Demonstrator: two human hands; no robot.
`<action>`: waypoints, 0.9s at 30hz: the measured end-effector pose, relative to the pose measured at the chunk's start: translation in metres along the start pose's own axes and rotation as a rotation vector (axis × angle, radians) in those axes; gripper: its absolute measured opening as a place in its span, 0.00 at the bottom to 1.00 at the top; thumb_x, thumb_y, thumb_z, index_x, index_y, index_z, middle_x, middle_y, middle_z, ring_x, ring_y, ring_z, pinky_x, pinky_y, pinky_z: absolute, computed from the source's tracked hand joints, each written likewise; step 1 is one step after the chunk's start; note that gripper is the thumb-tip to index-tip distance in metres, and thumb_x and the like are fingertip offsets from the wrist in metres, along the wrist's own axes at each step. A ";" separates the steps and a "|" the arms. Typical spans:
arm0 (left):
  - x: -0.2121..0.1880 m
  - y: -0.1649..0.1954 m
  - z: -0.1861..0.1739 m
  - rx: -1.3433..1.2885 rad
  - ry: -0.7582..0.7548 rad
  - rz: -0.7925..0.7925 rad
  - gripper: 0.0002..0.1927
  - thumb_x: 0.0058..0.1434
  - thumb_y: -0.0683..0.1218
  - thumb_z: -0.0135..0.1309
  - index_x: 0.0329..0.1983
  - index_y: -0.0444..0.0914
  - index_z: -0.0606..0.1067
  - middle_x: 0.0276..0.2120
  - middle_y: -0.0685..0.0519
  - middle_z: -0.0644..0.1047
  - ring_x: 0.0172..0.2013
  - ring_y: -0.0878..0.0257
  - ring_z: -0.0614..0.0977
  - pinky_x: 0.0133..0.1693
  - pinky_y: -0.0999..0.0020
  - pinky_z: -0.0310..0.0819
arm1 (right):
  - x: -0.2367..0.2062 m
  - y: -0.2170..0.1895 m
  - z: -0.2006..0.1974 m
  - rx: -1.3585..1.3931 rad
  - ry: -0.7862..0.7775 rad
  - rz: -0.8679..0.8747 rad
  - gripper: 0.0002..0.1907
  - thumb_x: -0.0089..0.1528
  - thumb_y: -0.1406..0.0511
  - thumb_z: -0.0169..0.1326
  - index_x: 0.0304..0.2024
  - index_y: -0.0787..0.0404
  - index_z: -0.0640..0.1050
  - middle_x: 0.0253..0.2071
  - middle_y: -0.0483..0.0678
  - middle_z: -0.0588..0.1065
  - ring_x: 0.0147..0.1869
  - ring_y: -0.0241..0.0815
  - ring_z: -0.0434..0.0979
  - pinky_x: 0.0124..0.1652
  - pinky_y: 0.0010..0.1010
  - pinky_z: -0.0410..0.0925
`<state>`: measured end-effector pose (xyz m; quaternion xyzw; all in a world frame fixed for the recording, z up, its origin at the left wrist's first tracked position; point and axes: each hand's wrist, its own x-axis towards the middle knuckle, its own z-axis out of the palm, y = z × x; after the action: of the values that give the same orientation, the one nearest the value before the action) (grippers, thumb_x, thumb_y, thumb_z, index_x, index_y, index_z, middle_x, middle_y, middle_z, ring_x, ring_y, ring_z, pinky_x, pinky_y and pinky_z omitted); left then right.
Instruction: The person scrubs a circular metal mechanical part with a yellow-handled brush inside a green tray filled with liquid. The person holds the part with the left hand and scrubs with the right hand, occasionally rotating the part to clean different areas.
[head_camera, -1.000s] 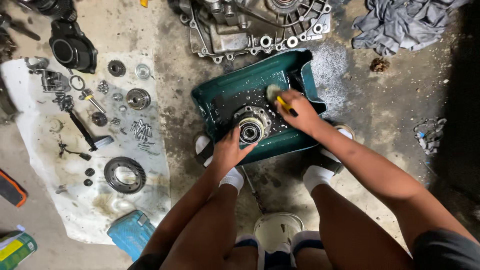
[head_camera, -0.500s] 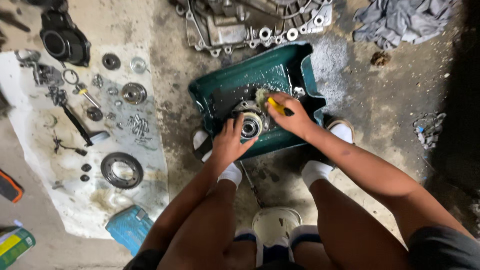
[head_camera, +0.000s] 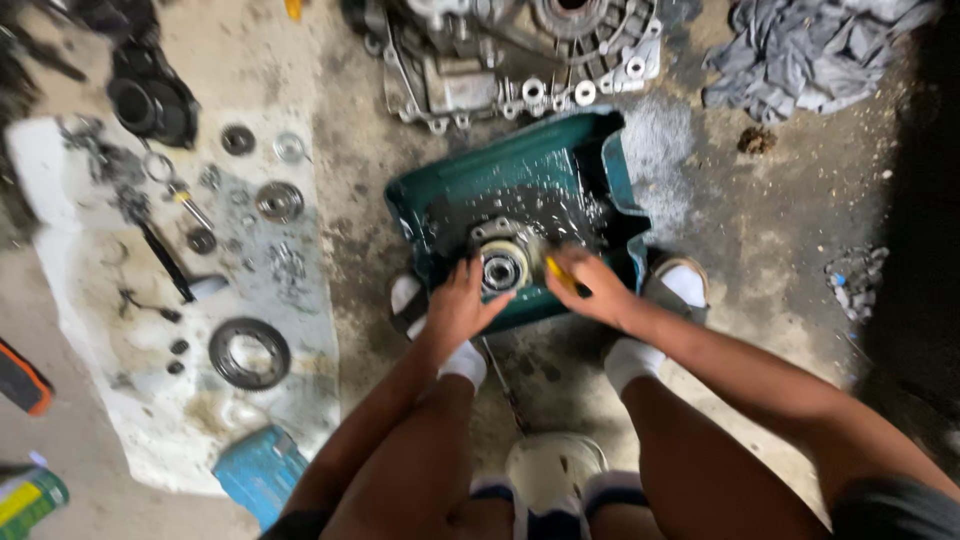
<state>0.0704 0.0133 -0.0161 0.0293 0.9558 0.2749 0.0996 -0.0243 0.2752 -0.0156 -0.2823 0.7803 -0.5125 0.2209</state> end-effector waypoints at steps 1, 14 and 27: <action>0.000 -0.001 -0.001 -0.017 0.023 0.009 0.47 0.56 0.65 0.65 0.65 0.28 0.65 0.50 0.31 0.75 0.45 0.38 0.82 0.40 0.53 0.81 | -0.006 -0.003 0.000 0.072 0.077 -0.038 0.11 0.60 0.67 0.59 0.41 0.68 0.76 0.33 0.56 0.74 0.34 0.54 0.76 0.35 0.39 0.68; 0.032 0.021 -0.032 0.101 0.005 0.143 0.57 0.40 0.67 0.68 0.69 0.37 0.62 0.57 0.33 0.71 0.49 0.35 0.80 0.41 0.50 0.79 | 0.005 0.009 -0.004 -0.431 -0.204 0.054 0.38 0.41 0.72 0.61 0.57 0.71 0.72 0.51 0.67 0.73 0.57 0.68 0.72 0.54 0.49 0.67; 0.085 -0.022 -0.057 -0.523 -0.163 -0.472 0.46 0.42 0.64 0.70 0.60 0.35 0.70 0.47 0.40 0.83 0.47 0.47 0.87 0.49 0.57 0.81 | 0.054 -0.004 -0.016 -0.226 -0.005 0.236 0.14 0.64 0.68 0.58 0.52 0.65 0.77 0.47 0.60 0.75 0.51 0.62 0.76 0.51 0.43 0.70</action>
<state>-0.0242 -0.0254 0.0045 -0.1969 0.8225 0.4764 0.2404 -0.0735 0.2487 -0.0091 -0.2127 0.8601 -0.3914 0.2485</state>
